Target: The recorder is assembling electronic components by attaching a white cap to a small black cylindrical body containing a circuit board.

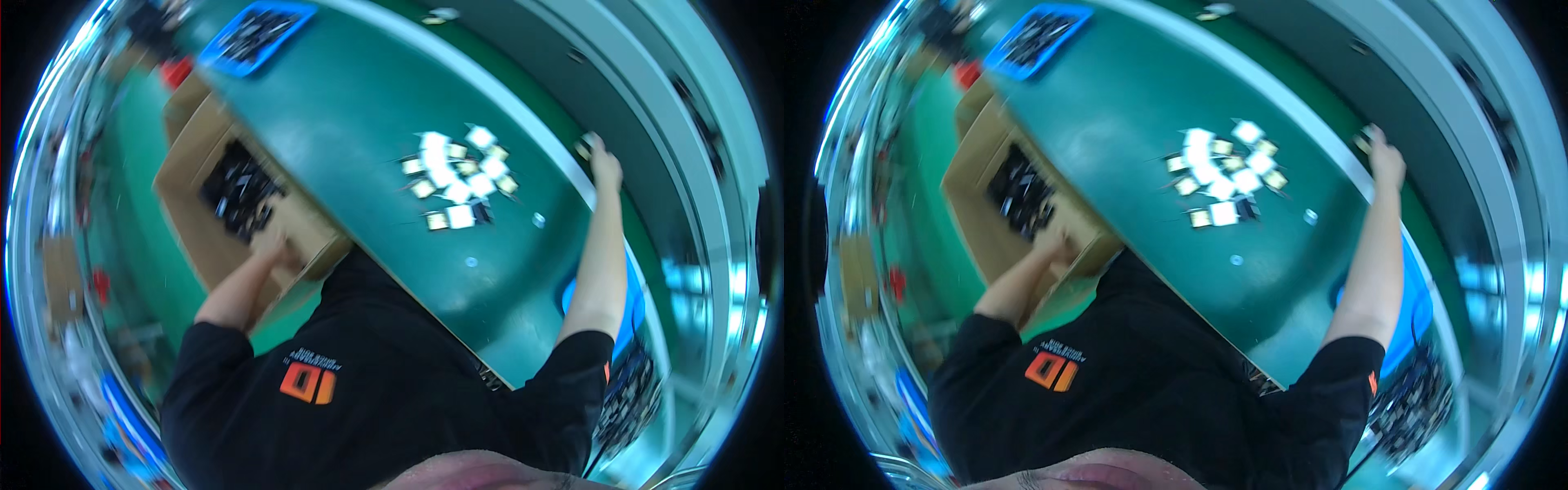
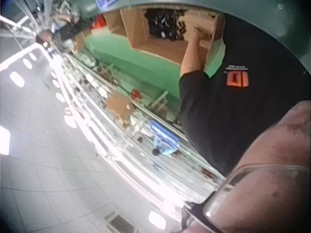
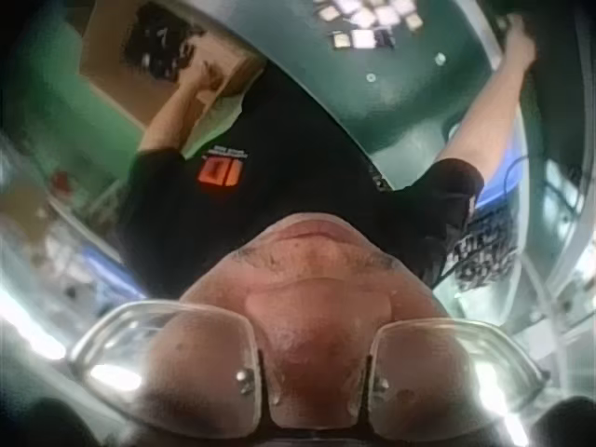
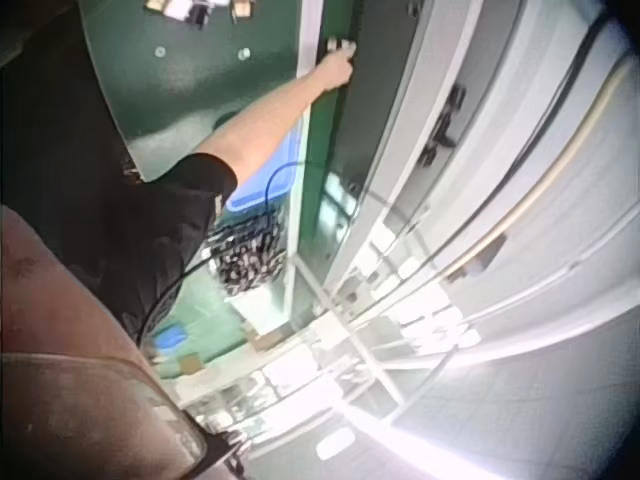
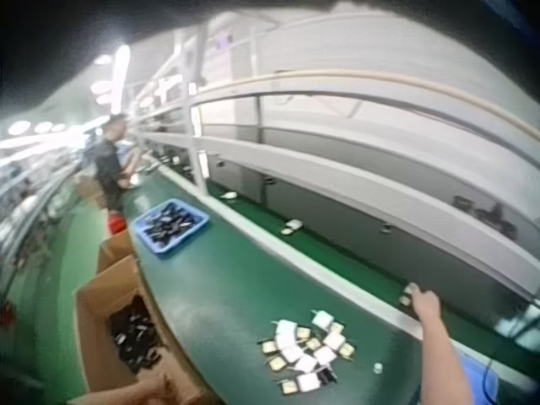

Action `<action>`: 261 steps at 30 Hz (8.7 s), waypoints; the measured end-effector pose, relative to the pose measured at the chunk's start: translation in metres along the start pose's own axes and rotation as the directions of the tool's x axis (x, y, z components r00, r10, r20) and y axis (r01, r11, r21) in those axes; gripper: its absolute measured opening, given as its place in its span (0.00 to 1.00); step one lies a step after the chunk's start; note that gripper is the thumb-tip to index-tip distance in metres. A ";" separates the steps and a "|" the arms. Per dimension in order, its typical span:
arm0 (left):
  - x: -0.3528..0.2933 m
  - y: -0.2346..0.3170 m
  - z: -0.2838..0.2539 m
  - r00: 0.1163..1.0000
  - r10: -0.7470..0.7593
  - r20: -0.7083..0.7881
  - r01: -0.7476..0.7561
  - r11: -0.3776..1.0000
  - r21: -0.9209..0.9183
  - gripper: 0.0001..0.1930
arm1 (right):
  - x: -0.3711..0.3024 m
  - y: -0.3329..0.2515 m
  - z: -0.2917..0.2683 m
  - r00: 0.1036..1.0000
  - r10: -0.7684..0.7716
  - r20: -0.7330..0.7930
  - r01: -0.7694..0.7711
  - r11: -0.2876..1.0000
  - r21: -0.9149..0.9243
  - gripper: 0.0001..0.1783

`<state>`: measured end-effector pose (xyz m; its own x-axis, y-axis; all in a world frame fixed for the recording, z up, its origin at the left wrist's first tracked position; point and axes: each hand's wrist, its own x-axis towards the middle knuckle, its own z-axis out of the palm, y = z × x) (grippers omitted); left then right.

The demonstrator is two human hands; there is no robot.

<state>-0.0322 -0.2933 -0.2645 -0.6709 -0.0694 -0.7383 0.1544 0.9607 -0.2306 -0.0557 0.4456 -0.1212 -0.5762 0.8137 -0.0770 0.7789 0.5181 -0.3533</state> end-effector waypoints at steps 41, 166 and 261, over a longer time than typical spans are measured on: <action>-0.195 0.172 -0.229 -0.102 0.358 -0.928 -0.759 -0.631 -0.160 0.27 | -0.348 -0.051 -0.077 0.746 -0.591 -0.307 0.453 0.113 0.884 0.23; -0.272 0.287 -0.207 -0.407 0.583 -0.703 -0.908 -0.344 0.240 0.23 | -0.352 -0.003 0.002 0.797 -0.603 -0.001 -0.539 -0.713 0.449 0.03; -0.256 0.289 -0.202 -0.429 0.552 -0.715 -0.897 -0.352 0.267 0.20 | -0.363 -0.013 0.001 0.898 -0.416 0.141 -0.410 -0.680 0.608 0.05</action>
<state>0.0379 0.0566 -0.0145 -0.1451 0.7525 0.6424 0.7412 -0.3475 0.5744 0.1428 0.1428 -0.0900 -0.8767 0.4781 -0.0530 -0.4437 -0.8464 -0.2946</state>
